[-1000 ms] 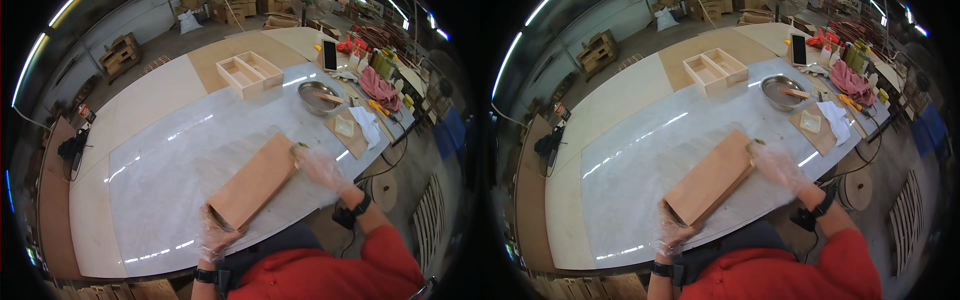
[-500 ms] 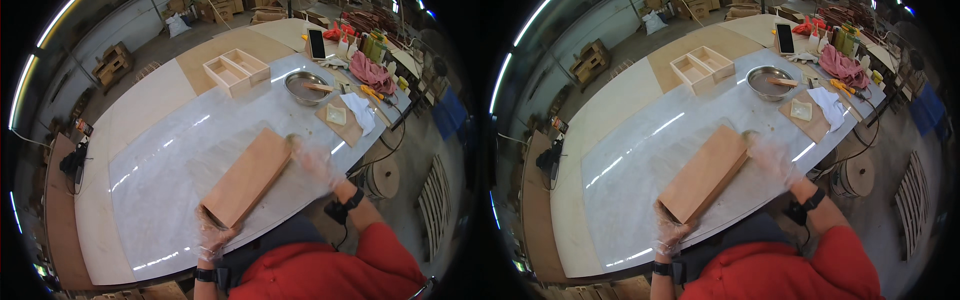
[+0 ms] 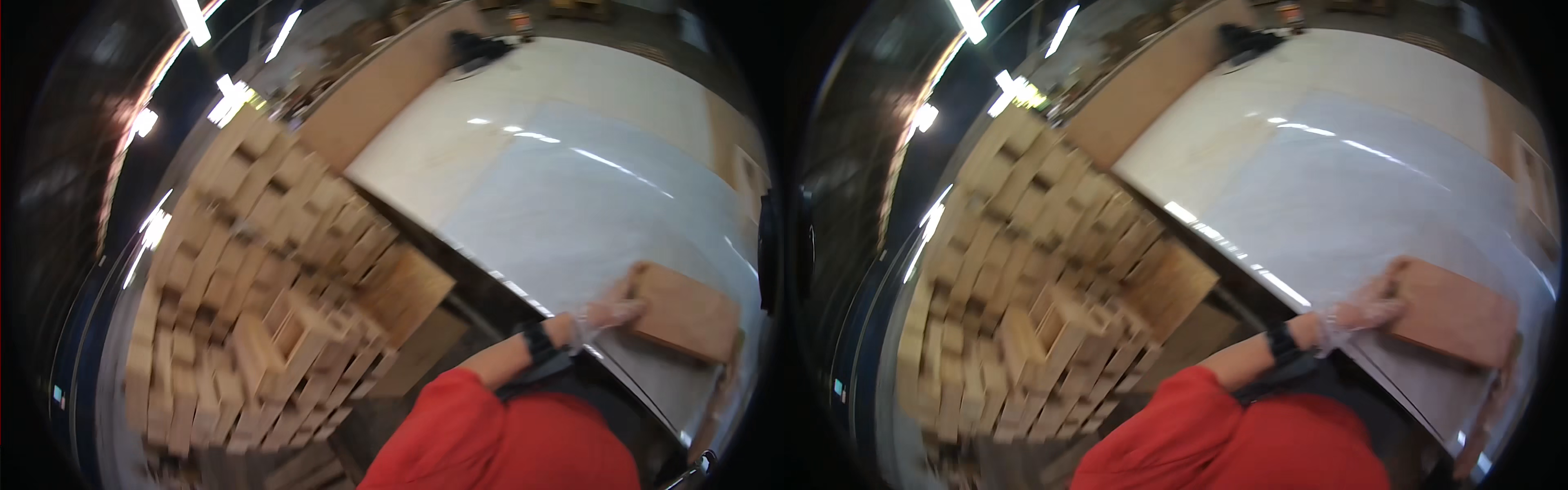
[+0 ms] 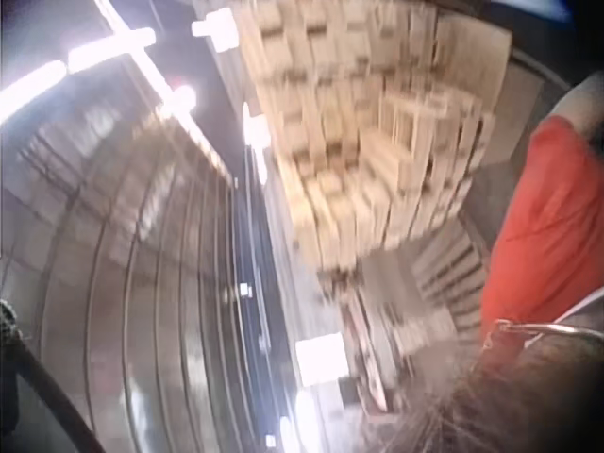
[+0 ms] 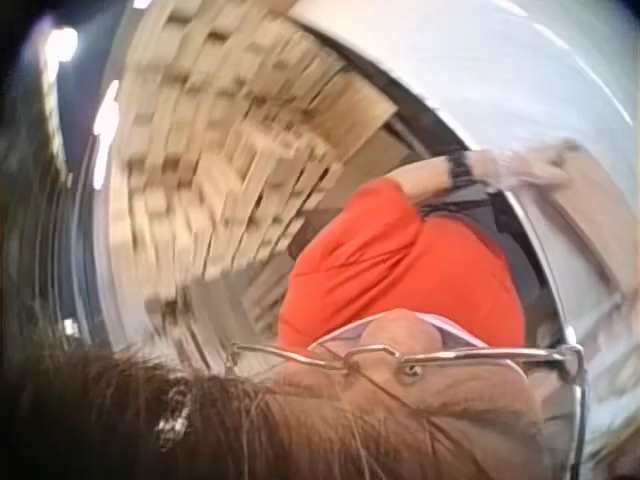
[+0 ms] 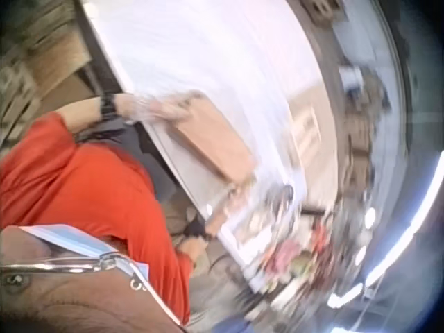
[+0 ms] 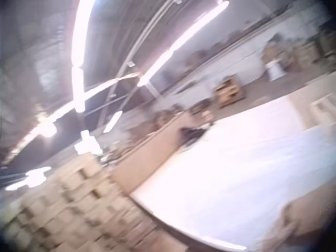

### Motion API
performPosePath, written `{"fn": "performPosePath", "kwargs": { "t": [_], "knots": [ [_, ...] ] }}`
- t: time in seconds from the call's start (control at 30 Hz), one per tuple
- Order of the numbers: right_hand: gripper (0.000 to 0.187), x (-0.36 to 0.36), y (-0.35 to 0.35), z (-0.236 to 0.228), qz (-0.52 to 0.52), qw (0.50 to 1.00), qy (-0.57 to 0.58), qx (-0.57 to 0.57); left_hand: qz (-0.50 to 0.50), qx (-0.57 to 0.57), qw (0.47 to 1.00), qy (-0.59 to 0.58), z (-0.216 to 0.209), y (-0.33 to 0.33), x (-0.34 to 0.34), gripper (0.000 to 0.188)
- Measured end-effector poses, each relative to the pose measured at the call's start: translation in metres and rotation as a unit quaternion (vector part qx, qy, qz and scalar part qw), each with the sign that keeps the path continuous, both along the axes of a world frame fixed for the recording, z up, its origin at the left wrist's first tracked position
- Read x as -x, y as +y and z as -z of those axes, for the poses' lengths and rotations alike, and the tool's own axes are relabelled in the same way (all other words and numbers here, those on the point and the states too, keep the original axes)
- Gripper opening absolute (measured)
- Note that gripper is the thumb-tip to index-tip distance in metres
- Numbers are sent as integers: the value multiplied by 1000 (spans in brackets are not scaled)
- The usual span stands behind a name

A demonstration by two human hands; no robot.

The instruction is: The person applies a finish to a wooden box and its lid using a cloth, wiping both the interior and exterior surfaces. After finishing each set, they place the lid on a stack of wooden items and repeat the process with another box.

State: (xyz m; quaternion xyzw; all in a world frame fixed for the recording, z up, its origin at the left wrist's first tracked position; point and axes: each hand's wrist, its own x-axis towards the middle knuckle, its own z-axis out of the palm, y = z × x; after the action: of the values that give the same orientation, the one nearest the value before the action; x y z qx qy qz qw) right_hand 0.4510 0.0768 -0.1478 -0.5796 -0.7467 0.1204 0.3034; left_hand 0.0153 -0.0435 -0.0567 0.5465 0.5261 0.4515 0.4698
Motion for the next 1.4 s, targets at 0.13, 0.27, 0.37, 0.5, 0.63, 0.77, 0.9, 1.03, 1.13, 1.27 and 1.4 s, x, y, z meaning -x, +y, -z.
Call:
{"fn": "performPosePath", "kwargs": {
  "t": [0.13,0.27,0.37,0.5,0.63,0.77,0.9,1.03,1.13,1.27,1.4],
  "knots": [
    [39,76,-2,-39,-39,962,254,88,-72,-12,941,-329,-76,-30,14,73],
    [36,159,-9,-68,-108,877,439,166,-155,-197,930,-268,-106,-75,56,66],
    [35,191,-19,-83,-138,833,494,208,-260,-298,900,184,-181,-161,70,59],
    [37,193,-6,-56,-190,814,483,260,-322,-208,627,678,-206,-262,97,49],
    [40,193,6,-32,-232,793,471,308,-371,14,503,781,-202,-361,138,35],
    [43,180,24,-10,-255,780,465,334,-408,140,446,784,-186,-428,173,34],
    [47,133,26,-6,-276,821,406,292,-435,118,505,736,-140,-477,203,46],
    [44,147,-32,-54,-179,906,314,218,-462,292,529,650,-142,-506,211,43],
    [45,163,-19,-71,-164,774,524,317,-425,322,446,719,-190,-454,214,50],
    [43,124,-26,-97,64,923,284,251,-375,198,451,785,-238,-318,195,63],
    [40,76,-45,-92,98,897,426,67,-223,2,616,755,-218,-122,169,78]
  ]
}}
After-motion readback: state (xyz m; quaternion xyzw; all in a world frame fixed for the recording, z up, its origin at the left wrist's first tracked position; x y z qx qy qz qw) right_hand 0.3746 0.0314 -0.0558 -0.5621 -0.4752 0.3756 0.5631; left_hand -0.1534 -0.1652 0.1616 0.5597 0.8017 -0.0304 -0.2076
